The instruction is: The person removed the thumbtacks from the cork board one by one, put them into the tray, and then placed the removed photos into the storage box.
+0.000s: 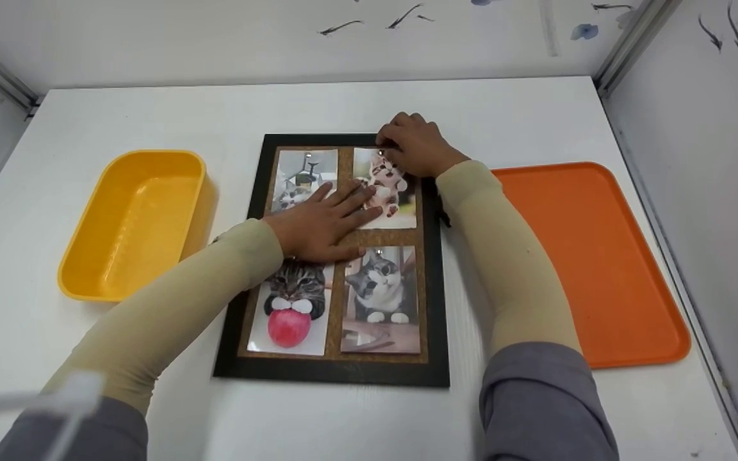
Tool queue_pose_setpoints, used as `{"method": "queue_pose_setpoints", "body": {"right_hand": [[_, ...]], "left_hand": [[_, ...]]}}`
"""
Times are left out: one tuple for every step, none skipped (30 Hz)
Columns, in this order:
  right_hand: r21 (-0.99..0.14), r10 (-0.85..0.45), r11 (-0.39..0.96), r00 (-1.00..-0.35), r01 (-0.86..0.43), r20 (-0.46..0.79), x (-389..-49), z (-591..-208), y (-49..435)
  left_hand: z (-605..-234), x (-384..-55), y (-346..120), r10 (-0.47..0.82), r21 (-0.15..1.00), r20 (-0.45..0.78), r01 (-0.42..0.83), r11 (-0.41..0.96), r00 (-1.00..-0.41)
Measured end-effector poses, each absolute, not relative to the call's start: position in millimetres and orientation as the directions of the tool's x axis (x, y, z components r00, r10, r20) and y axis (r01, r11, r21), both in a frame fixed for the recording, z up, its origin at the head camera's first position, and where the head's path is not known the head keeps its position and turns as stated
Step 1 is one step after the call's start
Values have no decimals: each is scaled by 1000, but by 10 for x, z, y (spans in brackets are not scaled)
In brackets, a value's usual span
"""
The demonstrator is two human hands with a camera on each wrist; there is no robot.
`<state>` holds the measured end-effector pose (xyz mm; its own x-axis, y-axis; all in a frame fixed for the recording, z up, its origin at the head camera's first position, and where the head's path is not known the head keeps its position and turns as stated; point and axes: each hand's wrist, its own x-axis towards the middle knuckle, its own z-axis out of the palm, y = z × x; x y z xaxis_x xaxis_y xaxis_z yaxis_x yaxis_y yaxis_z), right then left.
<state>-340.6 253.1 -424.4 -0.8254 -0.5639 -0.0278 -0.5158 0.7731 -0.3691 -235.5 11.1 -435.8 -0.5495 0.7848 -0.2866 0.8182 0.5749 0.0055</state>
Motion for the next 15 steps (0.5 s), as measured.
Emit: {"method": "queue_pose_setpoints", "body": {"right_hand": [[-365, -563, 774, -826, -518, -22, -3409, -4248, 2529], [-362, -561, 775, -828, -517, -18, -3413, -4253, 2527], [-360, -558, 777, -830, -517, -14, -3417, -4258, 2525], [-361, -557, 777, -830, -517, -11, -3418, -4261, 2521], [-357, -556, 778, -831, -517, -9, -3422, -4267, 2518], [-355, -554, 780, -832, -516, -8, -3428, -4274, 2516], [-353, -552, 782, -834, -514, -8, -3432, -4280, 2515], [-350, -550, 784, -835, -513, -8, -3438, -4288, 2514], [-349, -548, 785, -836, -512, -6, -3442, -4294, 2514], [-348, -546, 787, -838, -510, -6, -3448, -4302, 2515], [-346, -543, 788, -840, -508, -4, -3458, -4310, 2517], [-350, -542, 788, -840, -507, -2, -3462, -4315, 2518], [-353, -542, 786, -841, -507, 0, -3465, -4318, 2519], [-357, -542, 785, -841, -506, 2, -3468, -4321, 2520], [-360, -542, 784, -841, -506, 2, -3467, -4320, 2520]], "left_hand": [[-4358, -2356, 113, 785, 8, -286, 818, 575, -549], [-4359, -2357, 114, 786, 8, -285, 819, 574, -549], [-4364, -2359, 114, 787, 8, -283, 819, 573, -548], [-4367, -2358, 114, 787, 9, -283, 819, 573, -548], [-4370, -2359, 113, 788, 6, -284, 820, 572, -547], [-4376, -2361, 112, 788, 3, -285, 822, 570, -546], [-4381, -2363, 111, 788, 2, -286, 822, 569, -545], [-4385, -2364, 109, 789, 1, -287, 823, 568, -544], [-4387, -2365, 108, 789, 2, -287, 823, 568, -543], [-4387, -2365, 107, 789, 3, -288, 824, 567, -542], [-4386, -2366, 107, 789, 3, -290, 824, 567, -542], [-4383, -2365, 106, 790, 6, -289, 824, 567, -541], [-4380, -2364, 104, 790, 9, -290, 824, 567, -540], [-4376, -2363, 102, 791, 12, -289, 824, 566, -539], [-4376, -2363, 101, 792, 13, -288, 825, 565, -538]]}}
